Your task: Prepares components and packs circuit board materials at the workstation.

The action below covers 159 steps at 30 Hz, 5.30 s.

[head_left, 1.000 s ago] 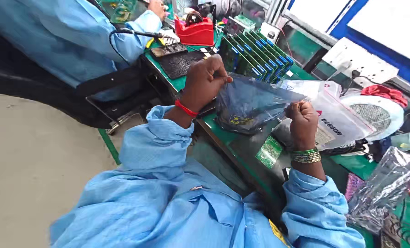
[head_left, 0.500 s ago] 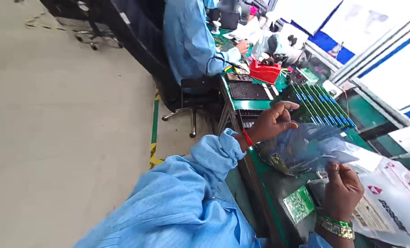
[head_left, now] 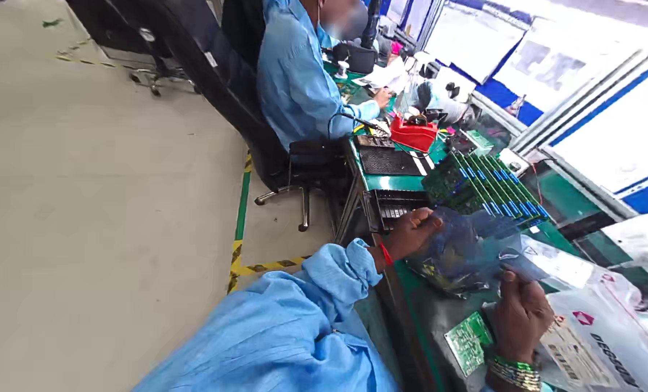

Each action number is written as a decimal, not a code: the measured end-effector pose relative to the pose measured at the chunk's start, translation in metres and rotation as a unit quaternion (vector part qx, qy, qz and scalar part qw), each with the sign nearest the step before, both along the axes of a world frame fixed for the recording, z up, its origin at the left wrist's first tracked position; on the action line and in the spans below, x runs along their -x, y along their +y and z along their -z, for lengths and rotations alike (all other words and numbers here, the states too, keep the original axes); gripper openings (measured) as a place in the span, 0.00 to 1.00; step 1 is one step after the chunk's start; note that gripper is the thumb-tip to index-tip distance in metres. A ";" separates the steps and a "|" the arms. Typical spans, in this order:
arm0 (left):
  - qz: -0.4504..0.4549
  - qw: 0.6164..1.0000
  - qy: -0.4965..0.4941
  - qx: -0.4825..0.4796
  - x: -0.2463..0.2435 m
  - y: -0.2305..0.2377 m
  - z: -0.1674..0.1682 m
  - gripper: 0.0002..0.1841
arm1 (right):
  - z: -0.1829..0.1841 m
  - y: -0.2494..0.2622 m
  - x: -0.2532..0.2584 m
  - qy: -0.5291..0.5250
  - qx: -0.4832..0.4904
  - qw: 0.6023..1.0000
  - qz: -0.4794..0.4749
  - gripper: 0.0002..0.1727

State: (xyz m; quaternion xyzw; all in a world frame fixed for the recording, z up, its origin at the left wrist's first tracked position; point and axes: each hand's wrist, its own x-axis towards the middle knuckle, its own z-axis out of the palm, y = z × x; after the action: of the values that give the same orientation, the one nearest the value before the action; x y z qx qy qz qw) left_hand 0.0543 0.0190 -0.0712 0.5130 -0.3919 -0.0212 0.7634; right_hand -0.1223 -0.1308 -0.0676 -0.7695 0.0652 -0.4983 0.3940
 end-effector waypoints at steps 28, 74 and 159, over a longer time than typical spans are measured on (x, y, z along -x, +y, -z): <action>-0.034 0.998 0.050 0.026 0.001 -0.011 0.006 0.10 | -0.006 0.030 0.009 -0.036 -0.266 0.955 0.123 0.16; 0.159 0.967 -0.109 -0.165 -0.016 0.071 -0.029 0.19 | -0.016 0.051 0.063 0.004 -0.149 0.989 0.004 0.16; -0.058 0.977 -0.198 -0.053 0.014 0.068 0.002 0.14 | -0.001 0.037 0.084 0.057 -0.138 0.982 -0.117 0.23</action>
State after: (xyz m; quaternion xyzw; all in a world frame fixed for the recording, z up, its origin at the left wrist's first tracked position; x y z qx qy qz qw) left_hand 0.0398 0.0866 -0.0734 0.5687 -0.5032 0.1044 0.6423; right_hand -0.2059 -0.0940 -0.0663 -0.7371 0.0646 -0.3904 0.5478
